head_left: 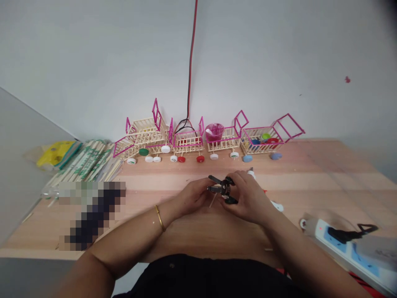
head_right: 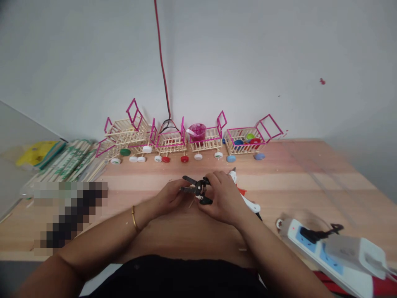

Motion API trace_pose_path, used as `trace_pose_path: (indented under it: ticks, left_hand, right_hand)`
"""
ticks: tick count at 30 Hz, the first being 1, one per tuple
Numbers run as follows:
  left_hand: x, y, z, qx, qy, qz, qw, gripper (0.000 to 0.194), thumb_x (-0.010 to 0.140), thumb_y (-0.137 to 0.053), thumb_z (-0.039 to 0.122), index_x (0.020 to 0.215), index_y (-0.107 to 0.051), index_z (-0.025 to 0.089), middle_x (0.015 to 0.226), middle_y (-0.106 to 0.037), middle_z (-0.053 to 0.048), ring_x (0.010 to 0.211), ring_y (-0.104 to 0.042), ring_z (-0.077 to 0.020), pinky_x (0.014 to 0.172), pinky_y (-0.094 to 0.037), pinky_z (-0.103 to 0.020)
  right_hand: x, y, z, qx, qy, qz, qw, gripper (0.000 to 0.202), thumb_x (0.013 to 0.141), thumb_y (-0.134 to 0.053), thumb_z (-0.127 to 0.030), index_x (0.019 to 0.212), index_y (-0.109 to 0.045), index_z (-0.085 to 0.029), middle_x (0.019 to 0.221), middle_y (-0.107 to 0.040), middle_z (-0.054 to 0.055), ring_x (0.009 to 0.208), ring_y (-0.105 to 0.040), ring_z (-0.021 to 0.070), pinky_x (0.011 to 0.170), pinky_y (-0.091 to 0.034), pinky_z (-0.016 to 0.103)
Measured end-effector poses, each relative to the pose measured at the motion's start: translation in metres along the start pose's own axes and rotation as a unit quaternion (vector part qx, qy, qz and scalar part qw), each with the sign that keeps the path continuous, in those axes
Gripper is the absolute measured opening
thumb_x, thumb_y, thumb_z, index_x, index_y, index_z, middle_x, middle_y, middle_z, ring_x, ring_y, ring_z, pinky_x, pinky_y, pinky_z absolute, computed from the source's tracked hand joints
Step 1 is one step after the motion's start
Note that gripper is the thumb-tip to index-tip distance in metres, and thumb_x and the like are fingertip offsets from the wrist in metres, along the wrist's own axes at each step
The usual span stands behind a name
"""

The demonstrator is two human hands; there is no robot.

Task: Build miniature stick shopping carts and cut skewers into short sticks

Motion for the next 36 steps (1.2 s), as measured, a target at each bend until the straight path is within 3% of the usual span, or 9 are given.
trace_pose_path:
  ticks: [8,16,21,25,32,36]
  left_hand:
    - [0.000,0.000,0.002,0.026,-0.022,-0.004,0.999,0.023,0.086,-0.043,0.011,0.105,-0.055,0.017,0.096,-0.067,-0.007,0.086,-0.063,-0.0174,0.077,-0.047,-0.028]
    - [0.000,0.002,0.011,-0.018,0.042,-0.042,0.998,0.017,0.089,-0.040,0.015,0.096,-0.056,0.016,0.090,-0.066,-0.006,0.079,-0.059,-0.0153,0.075,-0.046,-0.026]
    - [-0.002,0.003,0.014,-0.031,0.042,-0.058,0.997,0.019,0.092,-0.036,0.019,0.093,-0.055,0.016,0.078,-0.060,-0.003,0.070,-0.055,-0.0131,0.070,-0.044,-0.025]
    - [-0.003,0.003,0.016,-0.044,0.039,-0.057,0.997,0.020,0.094,-0.036,0.020,0.098,-0.055,0.016,0.081,-0.061,-0.003,0.074,-0.055,-0.0134,0.072,-0.044,-0.025]
    - [-0.006,0.003,0.014,-0.103,0.046,0.033,0.993,0.018,0.094,-0.043,0.025,0.102,-0.056,0.016,0.077,-0.059,-0.001,0.069,-0.054,-0.0112,0.068,-0.043,-0.023]
    - [-0.005,0.004,0.015,-0.134,0.040,0.056,0.989,0.020,0.092,-0.047,0.029,0.098,-0.060,0.015,0.090,-0.065,-0.006,0.082,-0.059,-0.0143,0.076,-0.045,-0.025]
  right_hand:
    - [0.000,0.001,0.001,-0.009,0.000,0.004,1.000,0.035,0.070,-0.066,-0.037,0.095,-0.050,-0.019,0.091,-0.058,0.010,0.086,-0.053,0.0273,0.075,-0.042,0.040]
    - [-0.001,0.003,0.002,-0.002,-0.007,-0.007,1.000,0.033,0.070,-0.066,-0.037,0.092,-0.049,-0.020,0.089,-0.058,0.009,0.084,-0.054,0.0265,0.072,-0.042,0.037]
    - [-0.003,0.005,0.000,0.008,-0.009,-0.024,1.000,0.029,0.069,-0.065,-0.034,0.088,-0.047,-0.022,0.084,-0.058,0.007,0.079,-0.055,0.0244,0.067,-0.041,0.034]
    - [-0.003,0.006,-0.001,0.010,-0.012,-0.031,0.999,0.026,0.068,-0.062,-0.029,0.084,-0.044,-0.022,0.080,-0.057,0.006,0.074,-0.054,0.0224,0.063,-0.040,0.032]
    - [-0.004,0.001,-0.002,0.021,-0.025,-0.025,0.999,0.025,0.069,-0.062,-0.030,0.084,-0.043,-0.022,0.079,-0.056,0.004,0.072,-0.054,0.0204,0.061,-0.038,0.030]
    - [-0.004,-0.002,-0.002,0.022,-0.019,-0.013,0.999,0.026,0.070,-0.062,-0.031,0.087,-0.045,-0.021,0.080,-0.057,0.004,0.073,-0.054,0.0209,0.062,-0.039,0.031]
Point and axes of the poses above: each hand's wrist, its own x-axis towards the middle knuckle, its own y-axis out of the back of the hand, z = x × y, the point moved 3 cm from there along x, towards the middle knuckle
